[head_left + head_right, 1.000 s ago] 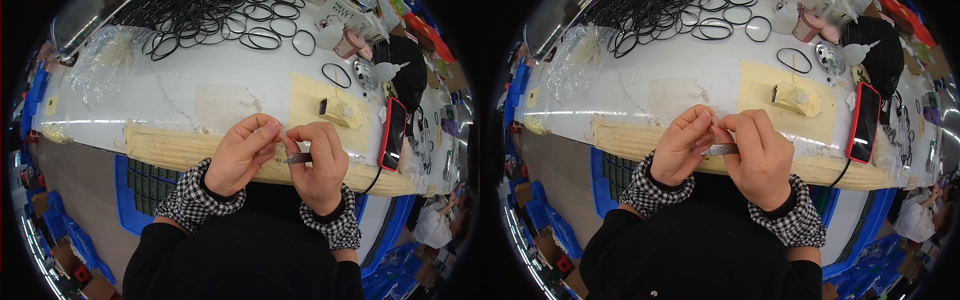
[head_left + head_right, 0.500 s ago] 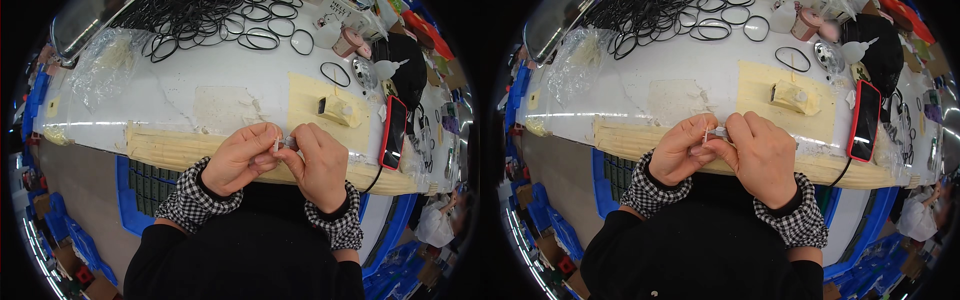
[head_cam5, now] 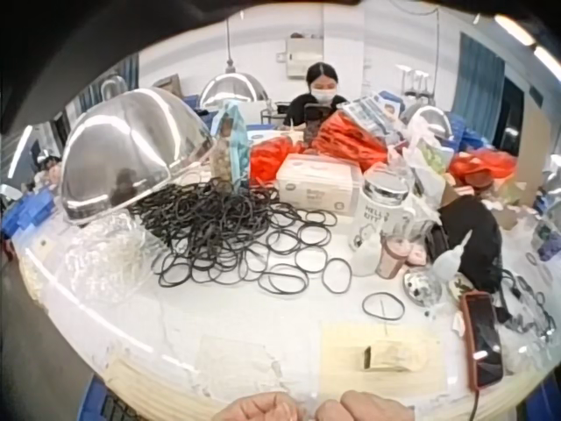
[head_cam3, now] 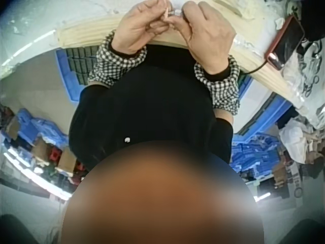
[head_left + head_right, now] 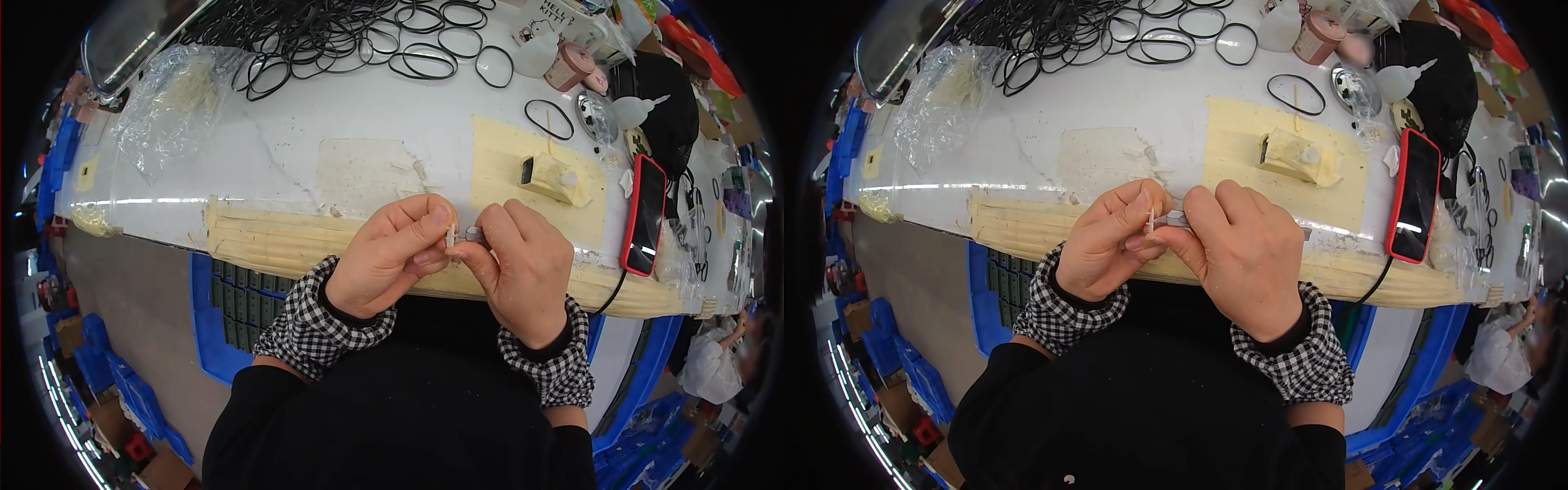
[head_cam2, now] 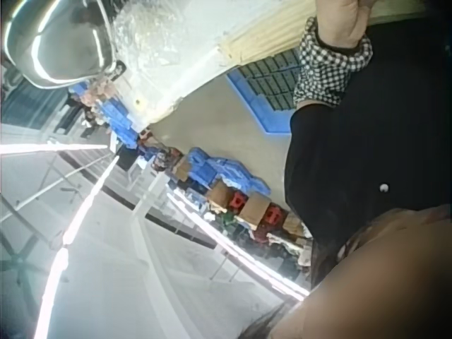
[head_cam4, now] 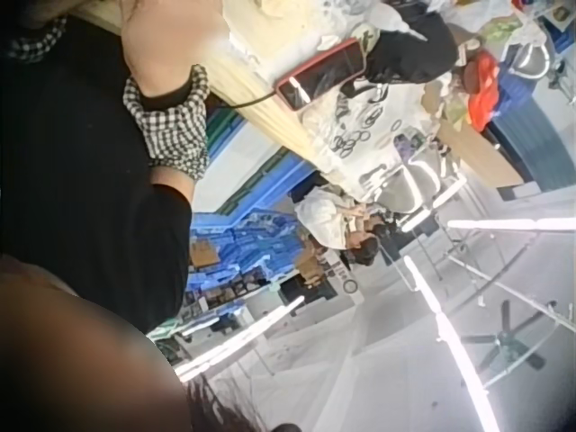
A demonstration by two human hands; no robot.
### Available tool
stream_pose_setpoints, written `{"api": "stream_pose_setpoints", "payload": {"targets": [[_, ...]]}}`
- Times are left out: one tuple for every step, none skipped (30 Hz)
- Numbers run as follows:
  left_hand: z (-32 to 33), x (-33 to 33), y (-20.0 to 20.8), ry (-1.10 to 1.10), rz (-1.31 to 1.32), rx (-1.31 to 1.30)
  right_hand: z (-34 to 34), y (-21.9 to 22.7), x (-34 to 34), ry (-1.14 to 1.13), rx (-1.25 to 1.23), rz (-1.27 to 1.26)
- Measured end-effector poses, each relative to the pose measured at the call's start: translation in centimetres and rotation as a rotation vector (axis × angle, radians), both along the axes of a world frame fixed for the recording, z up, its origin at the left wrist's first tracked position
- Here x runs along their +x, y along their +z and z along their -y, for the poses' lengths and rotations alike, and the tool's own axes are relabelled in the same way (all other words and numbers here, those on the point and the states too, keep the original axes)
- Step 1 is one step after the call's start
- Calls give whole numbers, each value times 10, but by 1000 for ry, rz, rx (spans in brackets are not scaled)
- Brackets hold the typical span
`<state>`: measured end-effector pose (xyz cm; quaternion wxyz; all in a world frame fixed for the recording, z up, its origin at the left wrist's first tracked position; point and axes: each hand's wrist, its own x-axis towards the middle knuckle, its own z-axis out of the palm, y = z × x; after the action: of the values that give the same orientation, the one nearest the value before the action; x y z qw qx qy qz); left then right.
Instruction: Manually assemble small electronic components and connectors at a factory workbench.
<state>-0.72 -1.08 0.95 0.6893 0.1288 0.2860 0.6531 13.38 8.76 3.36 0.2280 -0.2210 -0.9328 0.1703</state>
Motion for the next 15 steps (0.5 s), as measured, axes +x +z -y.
{"api": "stream_pose_setpoints", "payload": {"targets": [[0,0,0,3,-5,-2,0,0,0,-2,-3,-8],[1,0,0,10,-37,-11,0,0,-1,-3,-7,-15],[2,0,0,18,-69,-20,0,0,-1,-2,-10,-22],[2,1,0,26,-101,-28,0,0,-2,-2,-14,-29],[2,0,0,34,-112,-29,0,0,-2,0,-11,-23],[2,1,-1,42,-123,-30,0,0,-2,1,-8,-18],[2,1,-1,49,-135,-30,0,1,-2,2,-4,-13],[2,0,0,49,-142,-33,0,1,-1,6,2,-2],[2,-1,1,49,-149,-36,0,1,-1,10,7,8],[2,-1,2,49,-156,-40,0,1,-1,15,12,19],[3,-1,2,53,-162,-43,0,1,-1,16,11,15],[3,-1,2,57,-167,-46,0,1,-1,17,11,11],[3,-1,2,60,-172,-49,0,1,-1,18,10,8],[3,-1,1,62,-177,-51,0,1,-1,14,11,2],[3,-1,1,65,-183,-52,0,0,-2,11,12,-5]]}}
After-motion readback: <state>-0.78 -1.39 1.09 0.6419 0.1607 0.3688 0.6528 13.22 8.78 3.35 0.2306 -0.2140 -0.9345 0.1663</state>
